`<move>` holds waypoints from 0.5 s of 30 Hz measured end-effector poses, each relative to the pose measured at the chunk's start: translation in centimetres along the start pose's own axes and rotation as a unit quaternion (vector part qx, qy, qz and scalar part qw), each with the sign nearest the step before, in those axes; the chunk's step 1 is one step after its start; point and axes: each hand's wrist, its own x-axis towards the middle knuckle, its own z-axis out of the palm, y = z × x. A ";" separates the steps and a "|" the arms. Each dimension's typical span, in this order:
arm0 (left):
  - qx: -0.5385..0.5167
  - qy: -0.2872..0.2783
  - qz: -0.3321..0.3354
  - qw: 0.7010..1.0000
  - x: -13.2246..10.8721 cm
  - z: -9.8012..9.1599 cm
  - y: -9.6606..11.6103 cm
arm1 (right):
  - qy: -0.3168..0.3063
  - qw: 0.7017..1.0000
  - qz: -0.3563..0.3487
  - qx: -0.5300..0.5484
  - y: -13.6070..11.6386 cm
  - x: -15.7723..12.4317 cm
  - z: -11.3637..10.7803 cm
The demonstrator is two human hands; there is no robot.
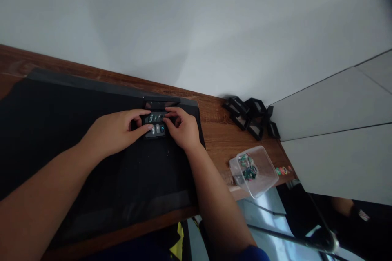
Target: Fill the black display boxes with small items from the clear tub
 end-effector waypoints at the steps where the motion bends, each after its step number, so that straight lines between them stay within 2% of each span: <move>1: -0.002 0.000 -0.002 1.000 0.2 0.0 -0.1 | 0.001 1.000 -0.008 0.006 0.1 -0.1 -0.1; 5: -0.013 -0.001 -0.005 1.000 0.6 0.2 -0.7 | 0.039 0.995 -0.062 0.075 0.4 -0.9 -0.9; 8: -0.012 0.002 0.003 1.000 0.5 0.3 -0.7 | 0.109 0.983 -0.096 0.114 -0.9 -2.9 -3.3; 10: -0.010 0.010 0.003 1.000 0.3 0.3 -0.5 | 0.159 0.971 -0.134 0.116 -2.5 -5.3 -6.2; 13: -0.014 0.021 0.002 1.000 0.1 0.3 -0.2 | 0.193 0.962 -0.180 0.073 -4.2 -9.9 -12.1; 15: -0.019 0.035 -0.007 0.999 0.1 0.3 -0.2 | 0.215 0.966 -0.139 -0.019 -3.7 -12.7 -16.2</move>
